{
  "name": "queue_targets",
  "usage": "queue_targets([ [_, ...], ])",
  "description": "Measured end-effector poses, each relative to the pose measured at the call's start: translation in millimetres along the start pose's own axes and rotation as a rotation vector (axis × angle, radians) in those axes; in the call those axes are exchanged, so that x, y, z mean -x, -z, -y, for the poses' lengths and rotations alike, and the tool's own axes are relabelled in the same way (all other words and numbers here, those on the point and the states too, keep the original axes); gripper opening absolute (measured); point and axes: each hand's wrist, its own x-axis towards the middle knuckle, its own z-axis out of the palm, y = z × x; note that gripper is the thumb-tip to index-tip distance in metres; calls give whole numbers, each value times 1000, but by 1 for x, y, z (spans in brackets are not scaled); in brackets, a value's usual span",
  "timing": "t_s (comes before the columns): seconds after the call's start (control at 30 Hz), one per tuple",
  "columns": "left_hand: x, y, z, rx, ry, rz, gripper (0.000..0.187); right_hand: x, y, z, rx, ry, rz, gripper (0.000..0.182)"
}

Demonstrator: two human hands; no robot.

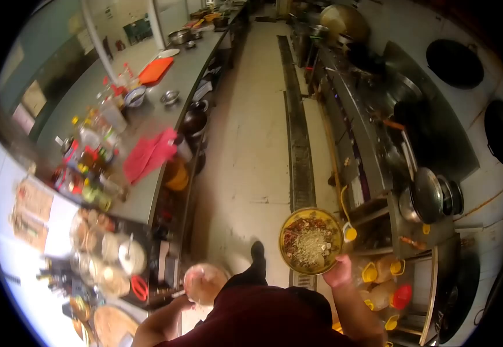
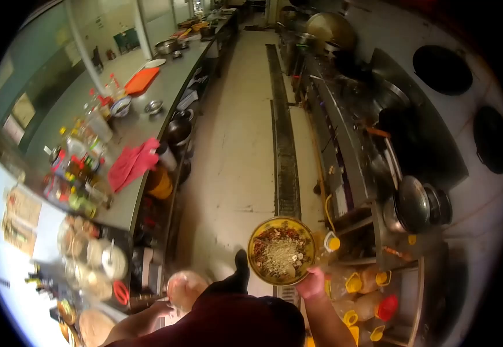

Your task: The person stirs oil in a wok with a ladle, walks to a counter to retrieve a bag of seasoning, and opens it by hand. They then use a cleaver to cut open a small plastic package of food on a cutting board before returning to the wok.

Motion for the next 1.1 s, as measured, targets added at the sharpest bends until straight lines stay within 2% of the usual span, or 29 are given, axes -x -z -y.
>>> queue_targets([
  [0.03, 20, 28, -16, -60, -81, -27, 64, 1, -11, -6, -31, 19, -9, 78],
  [0.07, 19, 59, -24, -82, -80, -38, 64, 1, -21, -10, -62, 41, -21, 77],
  [0.1, -28, 195, -86, -153, -112, -94, 63, -116, -49, 36, -83, 51, -33, 77],
  [0.17, -58, 289, -144, -307, -207, -195, 61, -167, -63, 60, -99, 81, -50, 76],
  [0.2, -59, 327, -238, -204, -333, -353, 59, -184, -56, 111, -5, 144, -45, 72],
  [0.23, -40, 377, -282, -119, -401, -511, 57, -204, -63, 130, -19, 177, -61, 72],
  [0.3, -147, 465, -325, -228, -701, -785, 46, -254, -78, 159, -33, 110, -41, 70],
  [0.37, -33, 565, -428, 281, -687, -655, 49, -317, -86, 186, -83, 142, -42, 68],
  [0.5, -41, 684, -526, 471, -888, -582, 44, -457, -115, 243, -83, 105, -13, 64],
  [0.57, -45, 723, -547, 795, -842, -282, 39, -539, -128, 271, -28, 22, 22, 60],
  [0.63, -49, 757, -558, 897, -784, -126, 38, -616, -145, 296, -1, -34, 40, 60],
  [0.77, -48, 843, -564, 1106, -736, 22, 48, -747, -214, 342, 62, -213, 39, 59],
  [0.83, -43, 899, -581, 1371, -860, 177, 59, -817, -241, 359, 83, -209, 91, 54],
  [0.87, -41, 928, -596, 1397, -951, 240, 69, -851, -252, 367, 107, -213, 150, 49],
  [0.9, -34, 961, -621, 1384, -947, 248, 69, -884, -263, 375, 98, -204, 142, 49],
  [0.97, -26, 1027, -676, 1478, -1210, 294, 73, -944, -281, 392, 112, -213, 178, 48],
  [1.0, -31, 1063, -701, 1455, -1289, 403, 69, -971, -289, 401, 95, -199, 182, 46],
  [1.03, -41, 1102, -725, 1432, -1284, 431, 69, -997, -296, 415, 85, -174, 165, 46],
  [1.1, -62, 1166, -771, 1428, -1105, 327, 59, -1038, -306, 440, 99, -88, 155, 43],
])
